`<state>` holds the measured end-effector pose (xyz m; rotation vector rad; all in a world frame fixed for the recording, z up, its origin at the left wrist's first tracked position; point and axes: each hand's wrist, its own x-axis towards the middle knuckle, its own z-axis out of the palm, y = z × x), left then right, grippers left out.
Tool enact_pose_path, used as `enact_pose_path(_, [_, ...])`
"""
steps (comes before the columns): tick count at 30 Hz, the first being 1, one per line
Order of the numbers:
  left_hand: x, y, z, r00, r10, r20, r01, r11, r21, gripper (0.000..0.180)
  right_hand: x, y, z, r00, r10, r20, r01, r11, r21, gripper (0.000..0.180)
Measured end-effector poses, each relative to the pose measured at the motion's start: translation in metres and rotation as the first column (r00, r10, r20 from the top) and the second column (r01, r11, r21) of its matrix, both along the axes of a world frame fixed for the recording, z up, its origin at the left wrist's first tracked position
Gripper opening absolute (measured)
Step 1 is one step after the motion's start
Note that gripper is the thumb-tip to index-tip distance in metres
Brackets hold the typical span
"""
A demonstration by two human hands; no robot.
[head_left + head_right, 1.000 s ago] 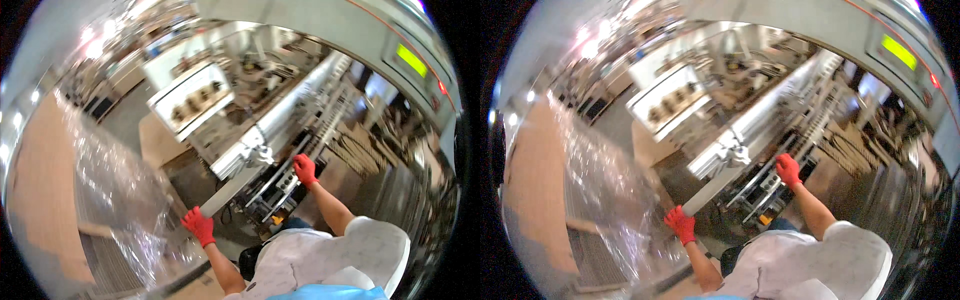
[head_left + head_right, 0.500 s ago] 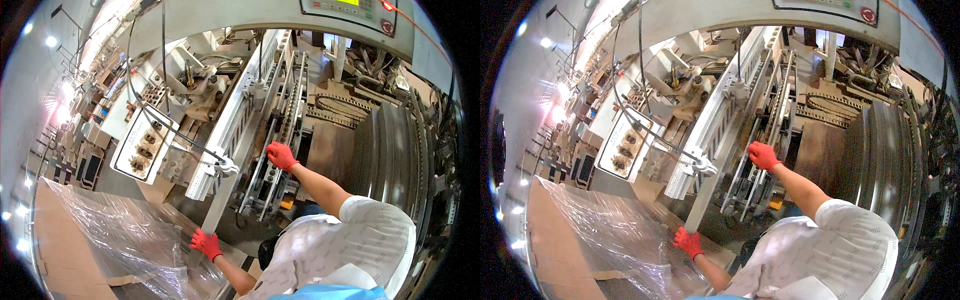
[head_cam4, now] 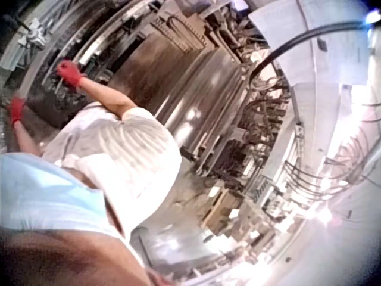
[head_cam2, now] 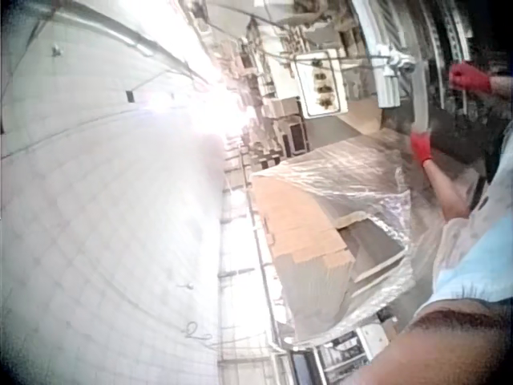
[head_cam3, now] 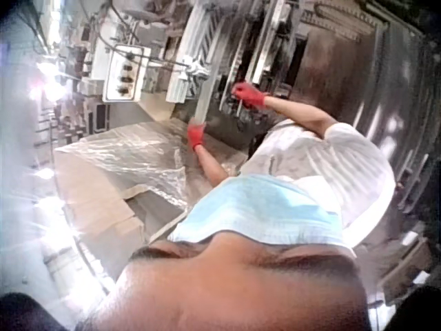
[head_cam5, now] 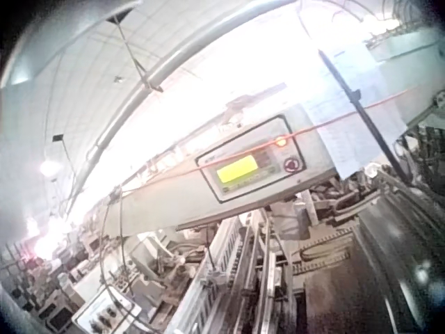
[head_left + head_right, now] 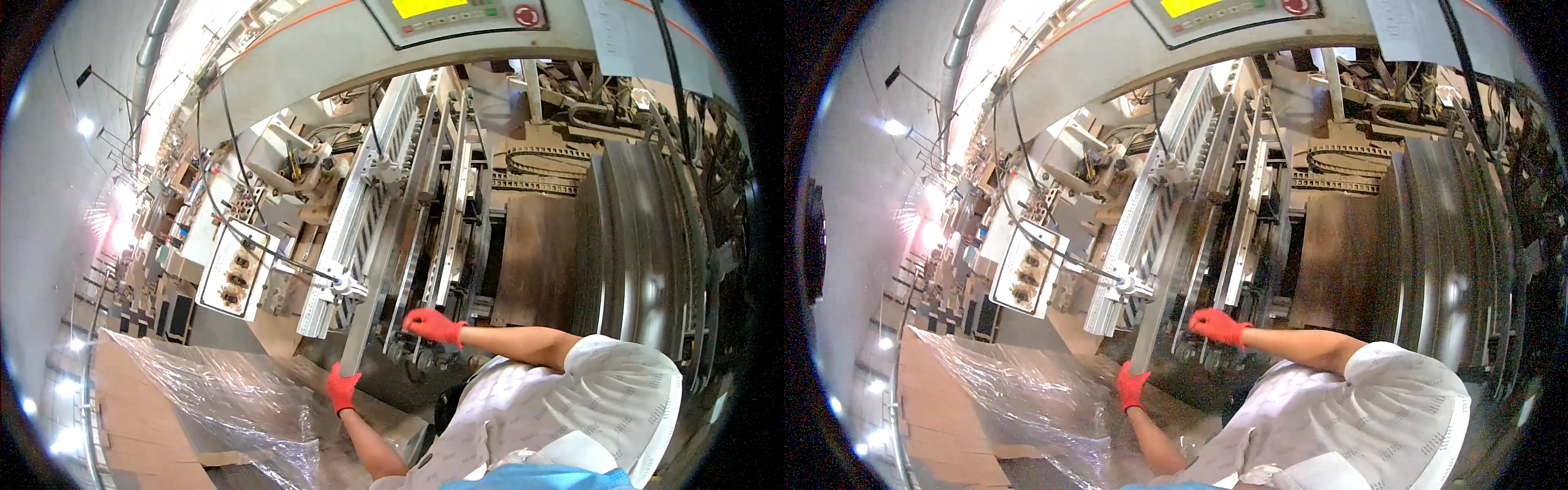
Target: The person adjusts machine components and repeatedly takes metal profiles from a pallet stack to feed them into the machine.
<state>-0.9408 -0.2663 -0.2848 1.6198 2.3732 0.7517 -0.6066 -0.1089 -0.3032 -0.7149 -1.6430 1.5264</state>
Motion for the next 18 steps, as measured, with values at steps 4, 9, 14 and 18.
enact_pose_path(4, [0.028, -0.021, 0.016, 0.973, -0.032, 0.228, 0.056, 0.994, -0.099, 0.061, 0.033, -0.051, 0.013, 0.948, 0.318, 0.018, -0.315, 0.945, -0.082, 0.031])
enact_pose_path(9, [0.156, -0.065, 0.048, 0.955, 0.075, -0.287, -0.068, 0.997, 0.034, 0.059, 0.062, -0.077, 0.043, 0.957, 0.292, 0.003, -0.248, 0.817, -0.521, 0.057])
enact_pose_path(14, [0.299, -0.074, 0.073, 0.832, 0.059, -0.552, 0.034, 0.987, 0.158, 0.064, 0.075, -0.091, 0.062, 0.934, -0.351, -0.071, 0.124, 0.502, -0.856, 0.103])
enact_pose_path(18, [0.326, -0.075, 0.102, 0.926, -0.200, -0.320, 0.190, 0.980, -0.062, 0.055, 0.139, -0.033, 0.046, 0.646, -0.751, -0.138, 0.322, 0.432, -0.843, 0.059])
